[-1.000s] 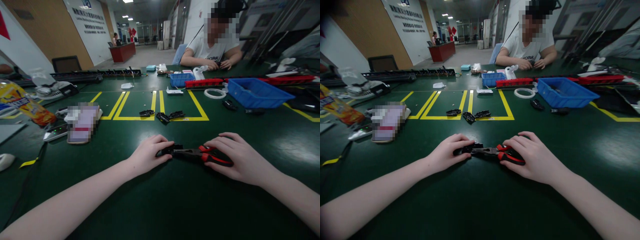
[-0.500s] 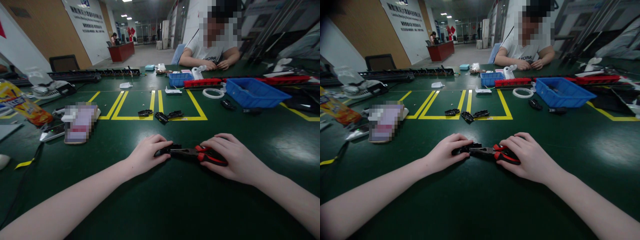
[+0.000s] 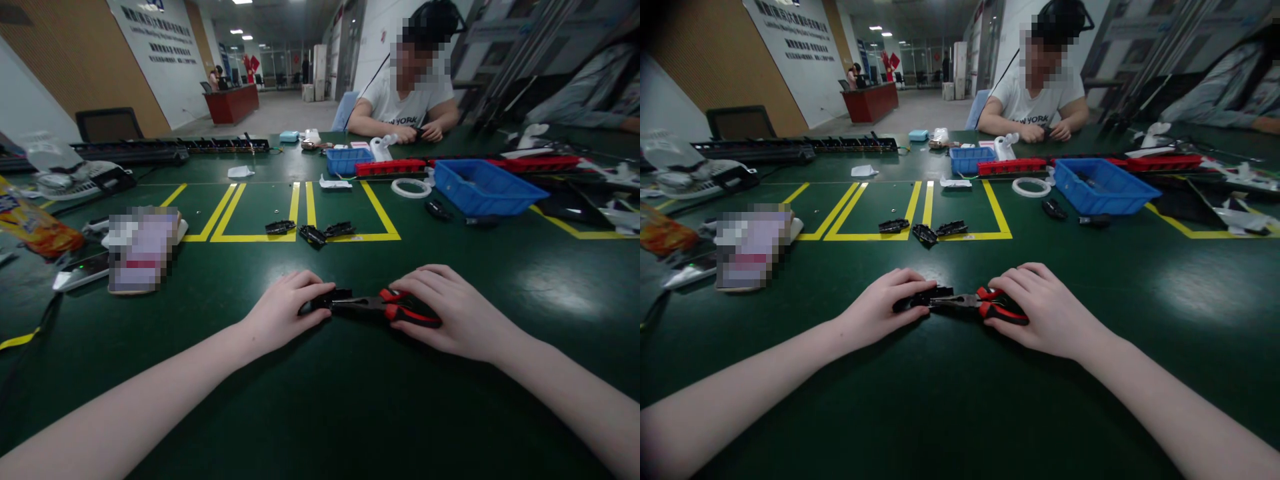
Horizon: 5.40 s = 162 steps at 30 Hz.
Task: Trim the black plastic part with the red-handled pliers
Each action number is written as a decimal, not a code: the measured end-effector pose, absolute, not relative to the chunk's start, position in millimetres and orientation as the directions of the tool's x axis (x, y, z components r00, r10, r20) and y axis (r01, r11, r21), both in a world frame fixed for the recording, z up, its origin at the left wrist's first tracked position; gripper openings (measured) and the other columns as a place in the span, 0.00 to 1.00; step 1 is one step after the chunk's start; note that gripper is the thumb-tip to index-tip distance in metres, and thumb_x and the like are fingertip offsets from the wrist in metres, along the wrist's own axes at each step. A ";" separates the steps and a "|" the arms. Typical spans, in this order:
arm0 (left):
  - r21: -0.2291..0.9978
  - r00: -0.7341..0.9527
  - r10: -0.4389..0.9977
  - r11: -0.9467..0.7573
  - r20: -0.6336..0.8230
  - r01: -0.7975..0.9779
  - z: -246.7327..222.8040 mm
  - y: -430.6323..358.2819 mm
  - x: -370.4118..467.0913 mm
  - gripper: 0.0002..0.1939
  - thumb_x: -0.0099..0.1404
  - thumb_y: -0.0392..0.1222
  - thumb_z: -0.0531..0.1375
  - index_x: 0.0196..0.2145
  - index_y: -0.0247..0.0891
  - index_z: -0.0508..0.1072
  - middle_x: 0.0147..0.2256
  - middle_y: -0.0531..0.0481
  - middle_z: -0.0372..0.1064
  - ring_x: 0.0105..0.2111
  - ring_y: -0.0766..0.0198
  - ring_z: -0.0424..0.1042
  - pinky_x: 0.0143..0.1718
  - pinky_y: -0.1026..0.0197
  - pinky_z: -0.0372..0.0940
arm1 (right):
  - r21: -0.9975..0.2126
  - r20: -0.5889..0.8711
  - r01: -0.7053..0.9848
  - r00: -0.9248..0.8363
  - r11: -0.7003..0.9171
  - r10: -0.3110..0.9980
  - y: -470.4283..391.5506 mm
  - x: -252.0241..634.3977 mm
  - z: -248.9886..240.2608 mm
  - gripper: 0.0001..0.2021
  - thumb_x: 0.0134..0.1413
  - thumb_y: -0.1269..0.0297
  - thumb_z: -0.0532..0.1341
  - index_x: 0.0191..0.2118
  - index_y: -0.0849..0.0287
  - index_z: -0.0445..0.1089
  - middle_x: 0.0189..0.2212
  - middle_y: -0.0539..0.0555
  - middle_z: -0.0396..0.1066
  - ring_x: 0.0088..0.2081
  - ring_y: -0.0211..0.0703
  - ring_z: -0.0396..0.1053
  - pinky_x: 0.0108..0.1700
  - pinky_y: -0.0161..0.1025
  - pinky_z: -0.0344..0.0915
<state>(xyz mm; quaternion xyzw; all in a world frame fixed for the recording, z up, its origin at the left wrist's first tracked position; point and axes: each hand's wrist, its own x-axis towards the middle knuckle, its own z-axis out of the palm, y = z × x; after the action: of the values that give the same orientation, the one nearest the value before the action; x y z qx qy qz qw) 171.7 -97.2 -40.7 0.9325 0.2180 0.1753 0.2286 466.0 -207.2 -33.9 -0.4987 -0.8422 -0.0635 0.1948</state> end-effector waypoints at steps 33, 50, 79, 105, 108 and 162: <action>0.485 0.845 0.504 -0.792 0.178 0.370 -34.8 -104.2 173.2 0.21 0.69 0.47 0.62 0.57 0.42 0.68 0.51 0.47 0.70 0.50 0.52 0.68 0.49 0.48 0.68 | -0.661 0.456 0.683 0.036 0.311 0.889 -210.6 457.2 -27.6 0.04 0.61 0.63 0.61 0.41 0.52 0.70 0.40 0.55 0.76 0.44 0.53 0.76 0.46 0.54 0.75; 0.498 0.842 0.506 -0.788 0.188 0.362 -36.5 -112.3 188.9 0.16 0.68 0.44 0.63 0.52 0.43 0.70 0.51 0.47 0.69 0.49 0.52 0.69 0.49 0.47 0.68 | -0.543 0.529 0.762 -0.016 0.353 0.848 -190.0 460.8 -38.0 0.05 0.63 0.65 0.59 0.43 0.55 0.69 0.40 0.56 0.75 0.41 0.48 0.75 0.43 0.46 0.74; 0.576 0.831 0.545 -0.717 0.112 0.393 -38.3 -111.1 227.9 0.19 0.69 0.49 0.61 0.54 0.43 0.65 0.47 0.47 0.76 0.43 0.53 0.77 0.41 0.53 0.69 | -0.086 0.624 0.873 -0.328 0.480 0.710 -157.3 480.7 -48.2 0.02 0.58 0.69 0.59 0.36 0.55 0.67 0.36 0.56 0.71 0.41 0.48 0.70 0.51 0.51 0.69; 0.686 0.823 0.489 -0.705 0.289 0.178 -34.3 -107.2 212.8 0.20 0.69 0.42 0.60 0.58 0.43 0.66 0.50 0.47 0.75 0.48 0.57 0.77 0.48 0.54 0.73 | -0.022 0.592 0.880 -0.371 0.474 0.716 -166.2 475.9 -47.1 0.05 0.57 0.68 0.60 0.40 0.57 0.68 0.37 0.58 0.71 0.37 0.50 0.69 0.41 0.47 0.68; 0.665 0.799 0.491 -0.730 0.347 0.159 -35.5 -107.0 211.6 0.20 0.69 0.41 0.60 0.58 0.43 0.66 0.49 0.47 0.75 0.47 0.59 0.77 0.46 0.57 0.73 | -0.016 0.598 0.866 -0.392 0.499 0.699 -166.5 475.8 -46.4 0.05 0.59 0.64 0.60 0.39 0.57 0.67 0.37 0.59 0.72 0.37 0.49 0.70 0.40 0.47 0.69; 0.604 0.834 0.494 -0.751 0.245 0.268 -41.2 -99.6 216.0 0.22 0.66 0.50 0.66 0.54 0.40 0.71 0.49 0.46 0.76 0.46 0.55 0.78 0.45 0.58 0.73 | 0.123 0.563 0.835 -0.504 0.536 0.655 -161.6 477.4 -46.8 0.14 0.68 0.63 0.48 0.33 0.56 0.67 0.31 0.56 0.70 0.34 0.47 0.66 0.35 0.46 0.65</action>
<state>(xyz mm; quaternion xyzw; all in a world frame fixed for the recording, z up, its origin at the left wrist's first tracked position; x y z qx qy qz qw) 216.0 -99.6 -41.2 0.9144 0.2082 0.1987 0.2848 477.4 -161.6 -46.8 -0.4408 -0.8451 -0.1940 0.2320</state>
